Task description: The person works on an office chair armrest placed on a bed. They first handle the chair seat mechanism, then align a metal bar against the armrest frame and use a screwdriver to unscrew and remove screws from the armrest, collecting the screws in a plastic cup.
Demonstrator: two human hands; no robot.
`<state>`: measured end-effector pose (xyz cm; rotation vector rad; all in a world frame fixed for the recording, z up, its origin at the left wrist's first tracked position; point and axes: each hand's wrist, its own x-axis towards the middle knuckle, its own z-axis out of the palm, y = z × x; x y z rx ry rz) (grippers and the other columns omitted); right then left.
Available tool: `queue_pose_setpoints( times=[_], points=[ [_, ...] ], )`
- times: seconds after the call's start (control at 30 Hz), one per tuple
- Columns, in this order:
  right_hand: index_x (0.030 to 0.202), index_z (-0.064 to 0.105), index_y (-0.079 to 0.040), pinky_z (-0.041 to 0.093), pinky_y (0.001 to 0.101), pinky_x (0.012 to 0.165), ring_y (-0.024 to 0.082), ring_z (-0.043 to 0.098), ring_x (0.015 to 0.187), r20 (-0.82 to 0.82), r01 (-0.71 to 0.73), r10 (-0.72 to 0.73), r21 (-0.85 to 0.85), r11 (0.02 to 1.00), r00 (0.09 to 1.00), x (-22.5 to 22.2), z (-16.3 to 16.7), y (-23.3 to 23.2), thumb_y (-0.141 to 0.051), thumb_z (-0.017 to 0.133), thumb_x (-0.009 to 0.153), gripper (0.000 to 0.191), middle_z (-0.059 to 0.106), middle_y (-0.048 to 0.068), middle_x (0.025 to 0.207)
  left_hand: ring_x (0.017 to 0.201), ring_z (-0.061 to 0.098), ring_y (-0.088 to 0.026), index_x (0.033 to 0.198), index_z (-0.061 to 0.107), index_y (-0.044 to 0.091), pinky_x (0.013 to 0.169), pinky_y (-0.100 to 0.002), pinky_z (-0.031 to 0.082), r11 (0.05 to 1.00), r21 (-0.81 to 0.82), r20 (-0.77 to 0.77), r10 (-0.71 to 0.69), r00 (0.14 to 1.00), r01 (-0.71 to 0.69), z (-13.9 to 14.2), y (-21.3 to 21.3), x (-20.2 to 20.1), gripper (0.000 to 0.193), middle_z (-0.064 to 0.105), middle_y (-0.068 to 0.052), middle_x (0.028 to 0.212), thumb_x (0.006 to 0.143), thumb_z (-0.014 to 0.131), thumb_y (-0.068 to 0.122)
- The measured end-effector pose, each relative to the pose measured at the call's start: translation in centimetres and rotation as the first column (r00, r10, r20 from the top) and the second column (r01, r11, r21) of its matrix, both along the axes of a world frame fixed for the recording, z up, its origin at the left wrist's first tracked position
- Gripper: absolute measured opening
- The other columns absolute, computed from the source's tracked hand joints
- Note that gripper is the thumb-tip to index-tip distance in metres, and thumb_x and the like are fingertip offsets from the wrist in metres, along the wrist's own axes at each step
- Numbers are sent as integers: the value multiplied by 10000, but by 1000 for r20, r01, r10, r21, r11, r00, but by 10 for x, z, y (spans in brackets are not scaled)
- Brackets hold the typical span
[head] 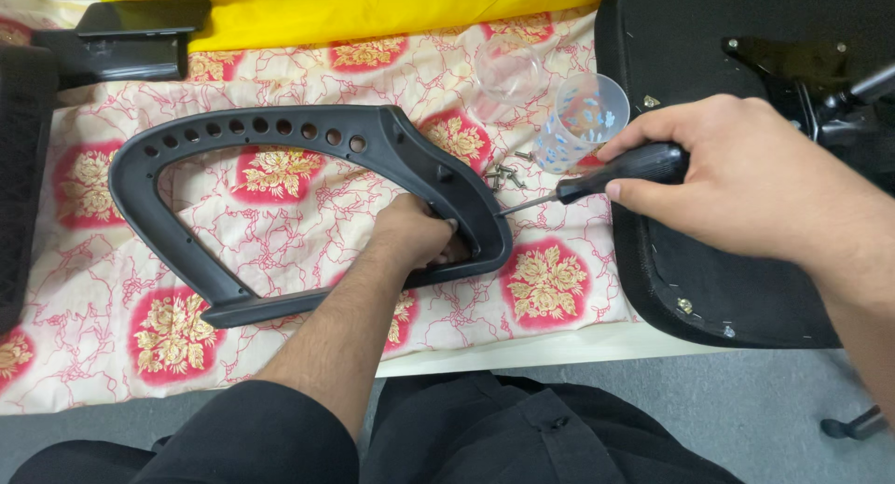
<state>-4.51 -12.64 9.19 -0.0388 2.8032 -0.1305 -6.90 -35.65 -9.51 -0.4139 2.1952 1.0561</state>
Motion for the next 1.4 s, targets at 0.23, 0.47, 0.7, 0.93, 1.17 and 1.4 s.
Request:
queue_pose_setpoints(
  times=[0.23,0.47,0.7,0.93,1.17,1.4],
  points=[
    [1206,786,-154,558,352,589,227,723,601,-83,149,-160,-127,981,984,10,-21,21,-262,809,854,369,726,137,753,771,801,-204,997,772,58,749,-348,612,993,-53,27,105,994,-103,16,-6,7,326,822,-103,854,908,727,369],
    [1180,769,-171,553,339,564,201,708,558,-36,255,-279,-310,916,960,17,-51,13,-290,805,858,345,746,121,691,1143,684,-233,1140,737,194,989,-429,534,951,-309,-26,21,999,-28,23,2,8,410,739,-45,1150,873,720,504],
    [1172,772,-154,552,345,564,204,708,564,-40,221,-246,-321,921,968,14,-58,7,-294,812,849,354,742,127,693,1161,701,-227,1157,733,197,1004,-426,540,955,-297,16,28,999,-22,25,2,7,412,765,-53,1171,883,701,503],
    [1167,784,-137,542,337,563,194,703,574,-181,124,-185,-307,944,966,14,-48,20,-239,788,827,355,739,124,712,1171,693,-234,1175,732,201,1009,-430,538,958,-285,-6,35,999,-35,25,2,7,417,751,-54,1193,875,714,490],
    [1192,781,-127,548,299,601,151,728,628,-127,184,-250,-387,904,960,14,-39,21,-195,780,847,351,780,94,736,1119,694,-237,1112,726,185,975,-437,538,963,-260,-67,51,996,-67,11,-1,6,384,739,-44,1126,844,731,460],
    [1167,755,-15,588,248,679,129,737,724,-149,146,-294,-611,778,944,12,-36,23,-87,748,896,281,771,105,832,765,741,-201,928,680,21,752,-349,584,974,133,-555,229,800,-186,-10,-11,16,239,756,-106,816,821,743,225]
  ],
)
